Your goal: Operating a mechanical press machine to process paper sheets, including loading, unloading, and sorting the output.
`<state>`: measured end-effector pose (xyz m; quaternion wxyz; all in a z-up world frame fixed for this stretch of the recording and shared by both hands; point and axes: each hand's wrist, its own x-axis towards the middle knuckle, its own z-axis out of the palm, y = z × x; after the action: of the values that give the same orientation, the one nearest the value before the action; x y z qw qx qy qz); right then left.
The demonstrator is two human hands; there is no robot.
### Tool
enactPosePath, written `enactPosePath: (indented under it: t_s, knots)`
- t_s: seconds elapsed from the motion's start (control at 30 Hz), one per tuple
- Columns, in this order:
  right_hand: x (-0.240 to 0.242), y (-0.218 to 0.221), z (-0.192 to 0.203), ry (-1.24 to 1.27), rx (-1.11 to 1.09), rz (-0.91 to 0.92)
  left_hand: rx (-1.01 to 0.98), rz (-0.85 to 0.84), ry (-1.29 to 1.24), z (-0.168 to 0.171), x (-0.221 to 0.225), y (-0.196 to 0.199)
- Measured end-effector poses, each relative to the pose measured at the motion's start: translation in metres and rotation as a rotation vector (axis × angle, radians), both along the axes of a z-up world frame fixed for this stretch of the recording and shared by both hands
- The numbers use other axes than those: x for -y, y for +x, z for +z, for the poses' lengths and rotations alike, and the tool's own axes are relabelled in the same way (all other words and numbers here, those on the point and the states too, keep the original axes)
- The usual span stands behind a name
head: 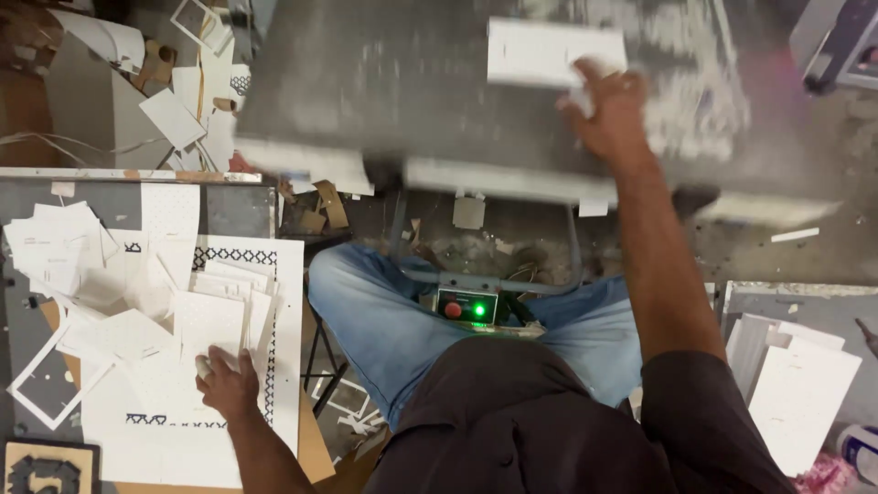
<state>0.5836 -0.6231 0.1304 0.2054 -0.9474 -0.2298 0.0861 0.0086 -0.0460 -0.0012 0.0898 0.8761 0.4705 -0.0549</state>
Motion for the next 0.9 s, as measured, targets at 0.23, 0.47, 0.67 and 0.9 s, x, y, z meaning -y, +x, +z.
enactPosePath:
  t_s: [0.23, 0.47, 0.67, 0.9]
  knots:
    - [0.13, -0.112, 0.013, 0.168, 0.715, -0.212, 0.02, 0.118, -0.064, 0.003, -0.001, 0.001]
    - [0.317, -0.308, -0.051, -0.447, -0.089, -1.162, 0.186, 0.138, -0.023, 0.021, 0.009, 0.021]
    - [0.399, -0.453, -0.105, -0.805, -0.286, -1.3, 0.398, -0.15, 0.061, 0.033, 0.028, 0.074]
    - [0.357, -0.456, -0.06, -0.816, -0.461, -1.361, 0.287, -0.094, -0.179, 0.055, 0.055, 0.139]
